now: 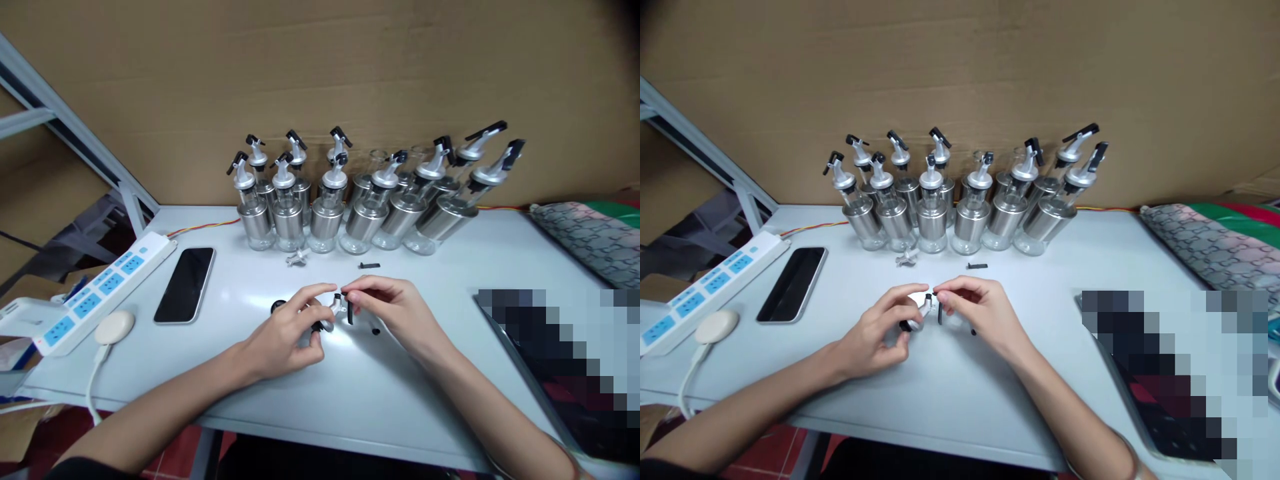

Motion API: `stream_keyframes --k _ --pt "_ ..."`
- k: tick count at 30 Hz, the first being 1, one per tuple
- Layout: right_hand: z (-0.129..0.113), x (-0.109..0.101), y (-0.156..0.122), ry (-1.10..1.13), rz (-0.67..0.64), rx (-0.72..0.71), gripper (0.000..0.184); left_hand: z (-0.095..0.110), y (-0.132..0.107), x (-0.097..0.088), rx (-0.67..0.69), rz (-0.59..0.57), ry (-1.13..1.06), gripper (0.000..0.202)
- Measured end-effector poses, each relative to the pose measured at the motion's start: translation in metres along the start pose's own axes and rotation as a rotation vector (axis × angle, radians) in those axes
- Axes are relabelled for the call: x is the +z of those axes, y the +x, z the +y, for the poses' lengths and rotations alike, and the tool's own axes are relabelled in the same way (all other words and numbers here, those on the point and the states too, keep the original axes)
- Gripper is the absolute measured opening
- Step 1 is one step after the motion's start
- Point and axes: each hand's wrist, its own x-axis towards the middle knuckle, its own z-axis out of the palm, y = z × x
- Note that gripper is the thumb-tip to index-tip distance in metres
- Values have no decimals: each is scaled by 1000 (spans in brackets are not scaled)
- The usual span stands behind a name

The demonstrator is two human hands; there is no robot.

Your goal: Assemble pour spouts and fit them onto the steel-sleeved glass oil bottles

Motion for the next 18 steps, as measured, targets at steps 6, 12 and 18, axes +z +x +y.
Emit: stream_keyframes --k 6,12,18 --pt "2 4 -1 50 -11 -4 24 -1 -1 2 21 -6 7 32" --pt "2 4 -2 95 -23 -35 17 0 0 2 40 9 10 32" --pt "0 4 -3 134 -56 -20 20 -4 -2 3 56 26 22 30"
